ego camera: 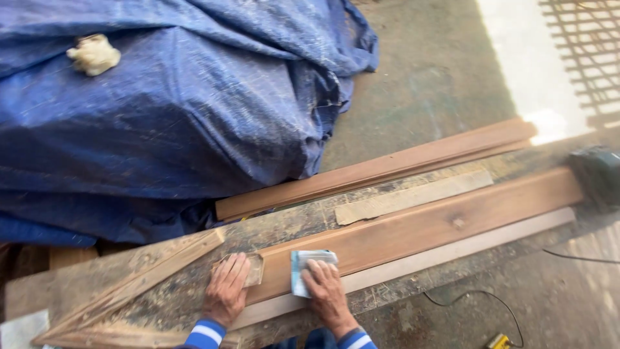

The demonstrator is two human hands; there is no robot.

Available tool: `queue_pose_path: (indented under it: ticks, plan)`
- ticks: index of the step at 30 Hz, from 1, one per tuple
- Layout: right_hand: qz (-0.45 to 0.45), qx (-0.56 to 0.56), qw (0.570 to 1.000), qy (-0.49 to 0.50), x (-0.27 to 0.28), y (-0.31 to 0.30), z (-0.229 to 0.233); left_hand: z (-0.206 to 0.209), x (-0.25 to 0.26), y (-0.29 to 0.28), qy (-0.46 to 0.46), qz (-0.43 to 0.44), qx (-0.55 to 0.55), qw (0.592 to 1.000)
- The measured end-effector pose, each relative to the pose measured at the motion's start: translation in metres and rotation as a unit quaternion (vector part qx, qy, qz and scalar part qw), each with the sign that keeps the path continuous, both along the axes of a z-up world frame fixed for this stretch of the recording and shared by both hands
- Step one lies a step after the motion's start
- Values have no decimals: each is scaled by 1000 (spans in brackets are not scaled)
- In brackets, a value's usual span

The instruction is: Sanding various wooden planks and a triangular wood piece using both an electric sander and individual sheets of sandpaper.

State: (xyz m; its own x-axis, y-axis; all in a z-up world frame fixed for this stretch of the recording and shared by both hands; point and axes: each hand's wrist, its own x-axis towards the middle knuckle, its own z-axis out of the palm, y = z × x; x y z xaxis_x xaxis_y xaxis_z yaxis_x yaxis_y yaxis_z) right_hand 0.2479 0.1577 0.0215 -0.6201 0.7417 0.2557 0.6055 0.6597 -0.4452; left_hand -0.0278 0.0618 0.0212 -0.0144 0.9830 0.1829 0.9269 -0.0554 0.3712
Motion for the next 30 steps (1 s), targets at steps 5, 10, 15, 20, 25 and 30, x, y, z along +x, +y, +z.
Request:
queue_pose_path:
  ticks: [5,10,15,20,25,30]
  plan:
    - [-191,46,980,-19,120,60,-28,-5,0,1,-11,0,10,1000]
    - [-292,59,953,63,86,39,-35,-13,-4,0,-7,0,38,999]
    - [-89,124,988,38,-6,-63,-83,-66,-22,-8,14,-39,98,994]
    - [-116,117,985,57,84,12,-28,-158,-49,-23,72,-93,129,985]
    - [-396,144,905,-62,141,62,-33,-142,-49,-23,65,-75,111,989]
    - [-169,152,974,-17,-22,-29,-44,-198,-58,-24,128,-86,191,969]
